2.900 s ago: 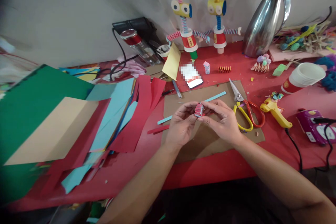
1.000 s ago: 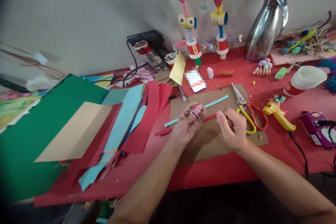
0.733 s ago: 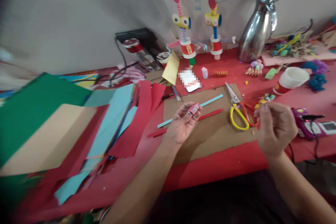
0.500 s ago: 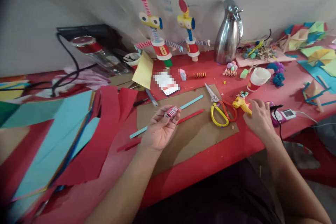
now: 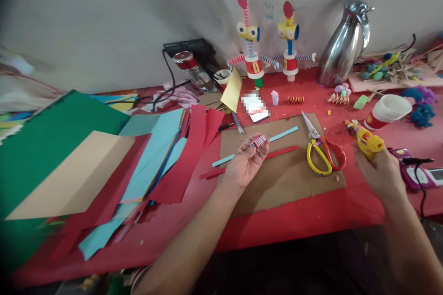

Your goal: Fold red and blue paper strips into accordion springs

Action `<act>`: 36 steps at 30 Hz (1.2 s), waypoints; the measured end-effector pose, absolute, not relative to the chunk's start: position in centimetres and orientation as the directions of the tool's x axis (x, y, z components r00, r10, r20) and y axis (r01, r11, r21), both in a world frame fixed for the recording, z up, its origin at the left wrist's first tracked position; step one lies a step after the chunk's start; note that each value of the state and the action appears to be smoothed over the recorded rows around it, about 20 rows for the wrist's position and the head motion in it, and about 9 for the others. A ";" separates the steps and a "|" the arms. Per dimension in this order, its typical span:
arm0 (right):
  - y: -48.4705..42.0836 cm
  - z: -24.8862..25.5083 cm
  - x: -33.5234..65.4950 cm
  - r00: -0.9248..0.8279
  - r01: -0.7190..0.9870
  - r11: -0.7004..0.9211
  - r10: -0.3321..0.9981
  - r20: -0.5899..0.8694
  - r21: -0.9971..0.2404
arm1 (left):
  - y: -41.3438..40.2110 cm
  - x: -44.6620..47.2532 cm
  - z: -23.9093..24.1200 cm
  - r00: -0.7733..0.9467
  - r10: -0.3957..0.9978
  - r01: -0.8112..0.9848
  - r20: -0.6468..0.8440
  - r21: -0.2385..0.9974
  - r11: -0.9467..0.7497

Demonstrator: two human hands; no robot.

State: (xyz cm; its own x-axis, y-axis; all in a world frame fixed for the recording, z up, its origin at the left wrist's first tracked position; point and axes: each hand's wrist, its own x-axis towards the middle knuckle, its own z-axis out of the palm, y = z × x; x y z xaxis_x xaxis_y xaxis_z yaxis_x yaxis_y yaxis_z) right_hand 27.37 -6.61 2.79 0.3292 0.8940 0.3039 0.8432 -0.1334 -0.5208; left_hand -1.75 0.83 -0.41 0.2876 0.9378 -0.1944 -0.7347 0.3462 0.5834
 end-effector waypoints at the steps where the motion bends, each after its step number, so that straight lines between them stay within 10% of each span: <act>1: -7.0 3.2 26.2 0.270 0.785 -0.048 0.924 0.270 -0.618 | 0.8 -1.7 -0.4 0.280 0.939 -0.727 -0.199 0.594 0.343; 10: -7.6 4.9 18.9 -0.078 0.426 0.241 0.970 0.229 -0.872 | 0.4 -1.2 -0.2 0.222 0.970 -0.606 -0.102 0.765 0.219; 36: -7.2 4.6 18.3 -0.162 0.515 0.251 0.967 0.194 -0.820 | 0.1 -1.1 0.3 0.207 0.973 -0.549 -0.103 0.811 0.203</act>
State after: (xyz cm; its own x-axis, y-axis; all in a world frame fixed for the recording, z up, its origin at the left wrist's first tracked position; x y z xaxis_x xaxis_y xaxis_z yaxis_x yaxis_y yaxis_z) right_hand 18.28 -7.19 4.58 -0.1622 0.9674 0.1944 0.5145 0.2510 -0.8199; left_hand -1.10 0.05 0.32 0.2071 0.9729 -0.1028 -0.5491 0.2025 0.8109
